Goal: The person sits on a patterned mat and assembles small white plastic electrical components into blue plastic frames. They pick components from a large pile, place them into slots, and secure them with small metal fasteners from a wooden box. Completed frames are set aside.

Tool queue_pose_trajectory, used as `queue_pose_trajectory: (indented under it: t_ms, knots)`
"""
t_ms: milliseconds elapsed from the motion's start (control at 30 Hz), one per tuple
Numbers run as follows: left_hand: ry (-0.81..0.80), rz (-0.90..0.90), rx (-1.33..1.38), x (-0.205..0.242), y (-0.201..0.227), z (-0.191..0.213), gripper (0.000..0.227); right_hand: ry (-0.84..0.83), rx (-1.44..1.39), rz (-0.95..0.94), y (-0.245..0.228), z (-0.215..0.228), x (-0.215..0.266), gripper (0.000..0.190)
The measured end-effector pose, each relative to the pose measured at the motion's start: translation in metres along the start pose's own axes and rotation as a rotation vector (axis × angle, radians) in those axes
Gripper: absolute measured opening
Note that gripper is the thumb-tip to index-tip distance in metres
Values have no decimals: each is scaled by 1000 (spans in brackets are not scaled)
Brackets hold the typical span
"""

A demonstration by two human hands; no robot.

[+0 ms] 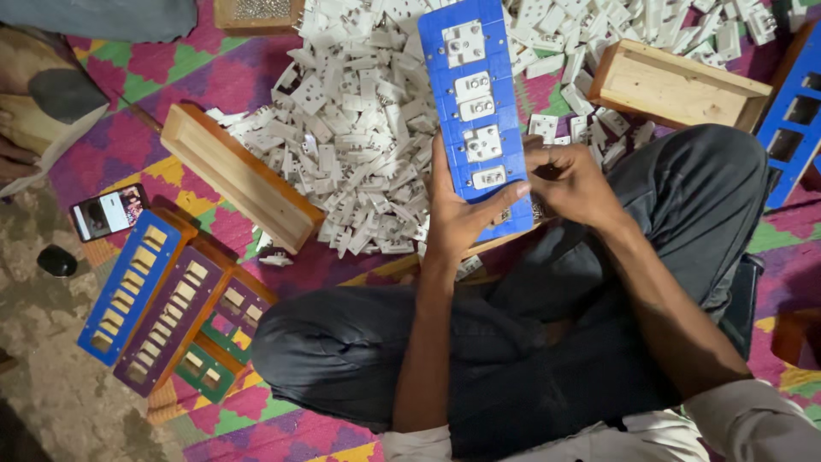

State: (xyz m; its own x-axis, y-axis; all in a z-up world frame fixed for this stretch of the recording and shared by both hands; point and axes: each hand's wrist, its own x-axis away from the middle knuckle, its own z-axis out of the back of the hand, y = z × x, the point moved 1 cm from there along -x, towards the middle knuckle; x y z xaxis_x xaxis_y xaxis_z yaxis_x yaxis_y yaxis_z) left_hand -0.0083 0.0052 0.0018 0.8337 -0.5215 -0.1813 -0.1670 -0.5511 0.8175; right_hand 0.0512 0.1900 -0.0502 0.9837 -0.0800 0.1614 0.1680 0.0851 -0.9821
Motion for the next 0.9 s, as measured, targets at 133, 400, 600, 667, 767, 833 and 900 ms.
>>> queue_pose_trajectory:
  t_ms: [133, 400, 600, 667, 767, 833, 900]
  knots:
    - [26, 13, -45, -1, 1, 2, 73, -28, 8, 177, -15, -2, -2, 22]
    - [30, -13, -81, -4, 4, -1, 69, -73, -45, 174, -14, -2, -2, 20]
    - [127, 64, -268, -1, 4, -1, 76, -41, -670, -439, -15, -5, 0, 34]
    - [121, 39, -236, 1, -1, 2, 74, -147, -849, -438, -22, -2, -1, 55]
    - [164, 87, -168, 1, -9, 6, 75, -43, -613, -296, -24, -12, -6, 55]
    - [228, 71, -117, 3, -12, 10, 76, 80, -133, -208, -26, -15, -4, 44]
    - [300, -26, -64, 4, -12, 12, 78, 177, 502, -149, -31, -18, 5, 33]
